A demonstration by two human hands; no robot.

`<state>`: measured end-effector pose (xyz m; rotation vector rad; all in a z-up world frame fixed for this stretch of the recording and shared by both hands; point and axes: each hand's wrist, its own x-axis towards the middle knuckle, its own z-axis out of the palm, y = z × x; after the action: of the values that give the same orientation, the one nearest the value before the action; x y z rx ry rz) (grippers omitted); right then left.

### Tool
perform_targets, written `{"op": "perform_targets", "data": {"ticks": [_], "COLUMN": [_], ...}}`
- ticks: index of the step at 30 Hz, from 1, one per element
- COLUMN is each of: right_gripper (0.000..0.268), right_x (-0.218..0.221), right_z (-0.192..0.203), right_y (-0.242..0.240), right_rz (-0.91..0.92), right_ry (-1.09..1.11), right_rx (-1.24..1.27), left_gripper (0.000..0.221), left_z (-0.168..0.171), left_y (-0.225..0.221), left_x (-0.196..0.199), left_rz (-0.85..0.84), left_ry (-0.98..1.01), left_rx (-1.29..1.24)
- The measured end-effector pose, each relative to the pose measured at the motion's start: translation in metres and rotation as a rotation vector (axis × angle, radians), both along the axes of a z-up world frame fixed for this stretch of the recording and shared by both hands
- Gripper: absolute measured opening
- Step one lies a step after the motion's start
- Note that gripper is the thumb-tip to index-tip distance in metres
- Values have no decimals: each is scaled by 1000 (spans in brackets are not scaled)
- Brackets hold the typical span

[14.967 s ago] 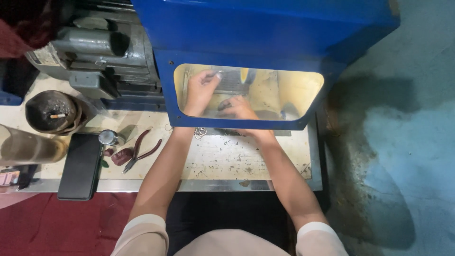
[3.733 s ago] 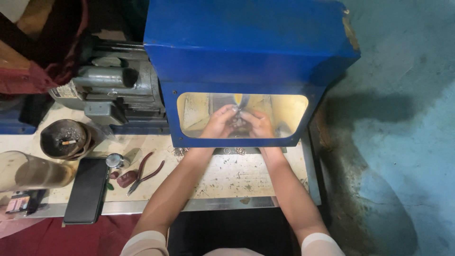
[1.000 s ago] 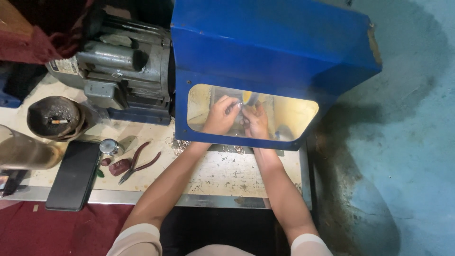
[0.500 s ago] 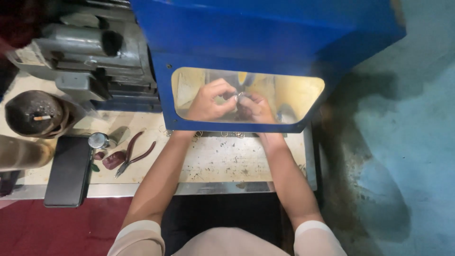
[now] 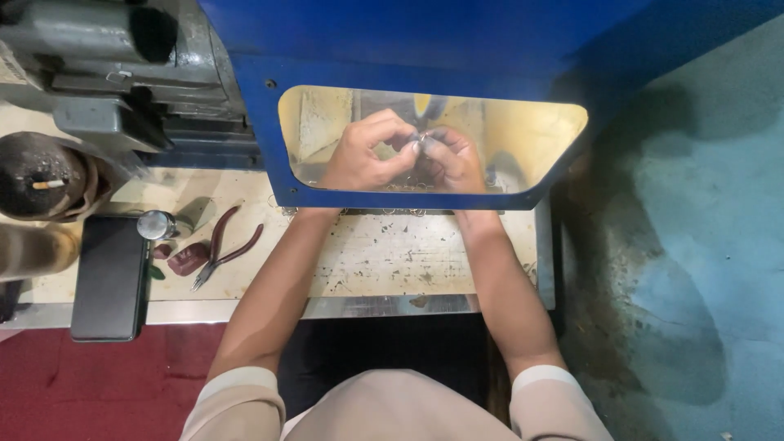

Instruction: Polishing a small jewelry component by holding and rotating it against a motorized polishing wheel inside a protective enclosure.

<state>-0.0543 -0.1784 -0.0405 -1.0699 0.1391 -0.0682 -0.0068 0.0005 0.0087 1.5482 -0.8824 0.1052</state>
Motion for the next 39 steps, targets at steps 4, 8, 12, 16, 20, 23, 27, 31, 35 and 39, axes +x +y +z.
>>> {"op": "perform_targets", "data": {"ticks": [4,8,12,16,20,23,27,31,35,39], "right_gripper": [8,10,13,12,13,14,31,13,13,9], "right_x": [8,15,22,28,35,36,29,5,1,-2], "right_z": [-4,-2,-10,-21,-39,-43,-24,11,23,31], "right_y": [4,17,18,15,8,7,5,10,5,8], "right_rz": [8,-88,-126,-140,-127,-123,-154,-292,-340,-386], "right_ry": [1,70,75,133,113,113,155,-220,-513,-529], "right_rx": [-46,-72,-106,-76,-51,-77,-696,-965,-935,-916], "left_gripper": [5,9,10,11,11,11,10,10,16,16], "left_z": [-8,-20,-29,-31,-34,-37,-45,-23,-11,-14], "left_y": [-5,-14,-20,-22,-21,-21,-9,2,-1,-13], "left_x": [2,3,7,7,8,9,21,10,2,-1], "left_rz": [41,180,237,258,271,274,281,254,126,120], "left_ry": [25,111,130,146,192,204,95,-15,166,472], "left_rx": [18,33,47,42,39,39,160,225,103,14]}}
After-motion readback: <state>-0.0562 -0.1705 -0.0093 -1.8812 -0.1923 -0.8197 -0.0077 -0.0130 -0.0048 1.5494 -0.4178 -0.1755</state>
